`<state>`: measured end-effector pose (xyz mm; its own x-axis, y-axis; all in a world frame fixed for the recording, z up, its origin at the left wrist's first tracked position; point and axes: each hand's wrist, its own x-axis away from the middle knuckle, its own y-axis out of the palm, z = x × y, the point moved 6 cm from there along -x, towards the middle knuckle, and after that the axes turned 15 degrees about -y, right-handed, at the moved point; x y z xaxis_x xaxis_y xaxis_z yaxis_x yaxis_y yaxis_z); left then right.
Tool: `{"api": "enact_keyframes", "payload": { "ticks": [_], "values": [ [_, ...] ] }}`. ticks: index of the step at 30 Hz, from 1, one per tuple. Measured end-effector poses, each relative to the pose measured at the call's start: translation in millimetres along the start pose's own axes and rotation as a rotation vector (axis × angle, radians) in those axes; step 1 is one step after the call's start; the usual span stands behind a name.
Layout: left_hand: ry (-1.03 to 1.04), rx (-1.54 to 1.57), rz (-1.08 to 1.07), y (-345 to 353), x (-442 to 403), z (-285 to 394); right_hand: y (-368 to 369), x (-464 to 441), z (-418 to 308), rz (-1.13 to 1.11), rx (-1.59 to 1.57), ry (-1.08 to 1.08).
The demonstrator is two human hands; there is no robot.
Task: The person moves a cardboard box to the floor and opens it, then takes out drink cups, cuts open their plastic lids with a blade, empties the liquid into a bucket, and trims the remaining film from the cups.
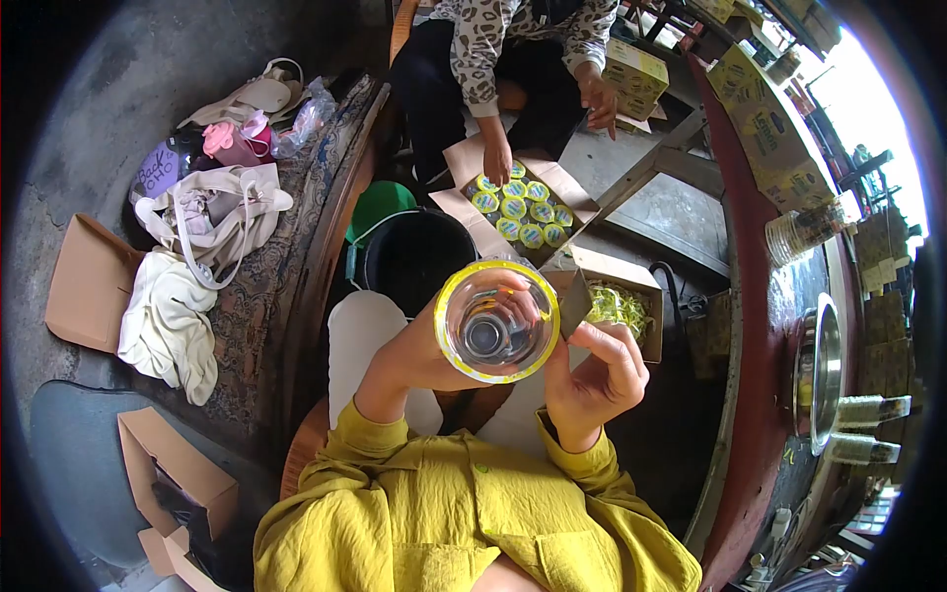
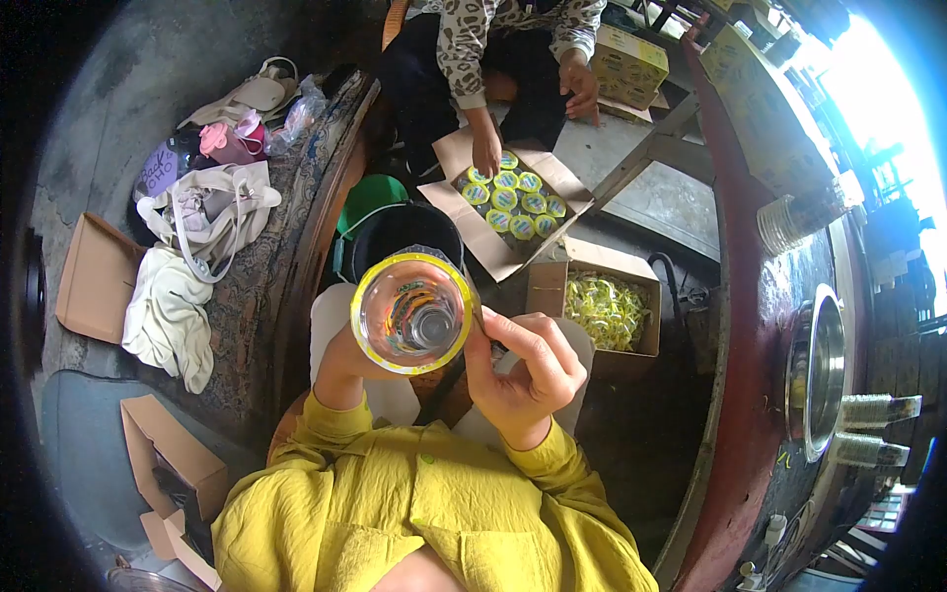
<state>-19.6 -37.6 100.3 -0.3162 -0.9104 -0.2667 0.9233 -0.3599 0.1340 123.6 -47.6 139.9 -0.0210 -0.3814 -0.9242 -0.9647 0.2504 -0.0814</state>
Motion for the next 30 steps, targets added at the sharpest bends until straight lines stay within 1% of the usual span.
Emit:
{"api": "enact_keyframes", "payload": {
  "ticks": [4, 7, 11, 13, 16, 17, 20, 21, 23, 24, 27, 30],
  "values": [
    [-0.054, -0.002, -0.058, 1, -2, -4, -1, -2, -2, 0.002, 0.05, -0.032],
    [-0.09, -0.045, -0.043, 4, 2, 2, 1, -7, -3, -0.012, 0.082, -0.052],
    [-0.065, -0.104, -0.073, 7, 2, 7, 1, -9, 2, -0.055, 0.026, -0.041],
    [-0.04, -0.113, -0.109, 7, 1, 6, 0, -8, 4, -0.028, 0.006, -0.008],
    [-0.003, -0.005, 0.078, 2, 4, -4, -1, -7, 4, -0.002, -0.009, 0.018],
    [-0.132, 0.223, 0.06, -1, 8, -27, -1, -7, 3, 0.004, -0.01, 0.023],
    [0.037, 0.072, 0.016, -3, 3, -22, -1, -5, 0, 0.011, 0.011, 0.02],
    [0.002, -0.025, 0.063, -4, 4, -17, -1, -3, 0, 0.002, 0.032, 0.033],
    [0.026, 0.022, 0.061, -2, 2, -13, -3, -1, -1, -0.017, 0.076, 0.057],
    [0.038, 0.045, 0.058, -1, 1, -11, -3, -2, -3, -0.003, 0.089, 0.021],
    [-0.025, 0.079, 0.104, 0, 2, -11, -1, -3, -5, 0.026, 0.115, -0.053],
    [0.033, -0.013, 0.153, 1, 3, -7, 1, -2, -5, 0.023, 0.125, -0.064]
  ]
}}
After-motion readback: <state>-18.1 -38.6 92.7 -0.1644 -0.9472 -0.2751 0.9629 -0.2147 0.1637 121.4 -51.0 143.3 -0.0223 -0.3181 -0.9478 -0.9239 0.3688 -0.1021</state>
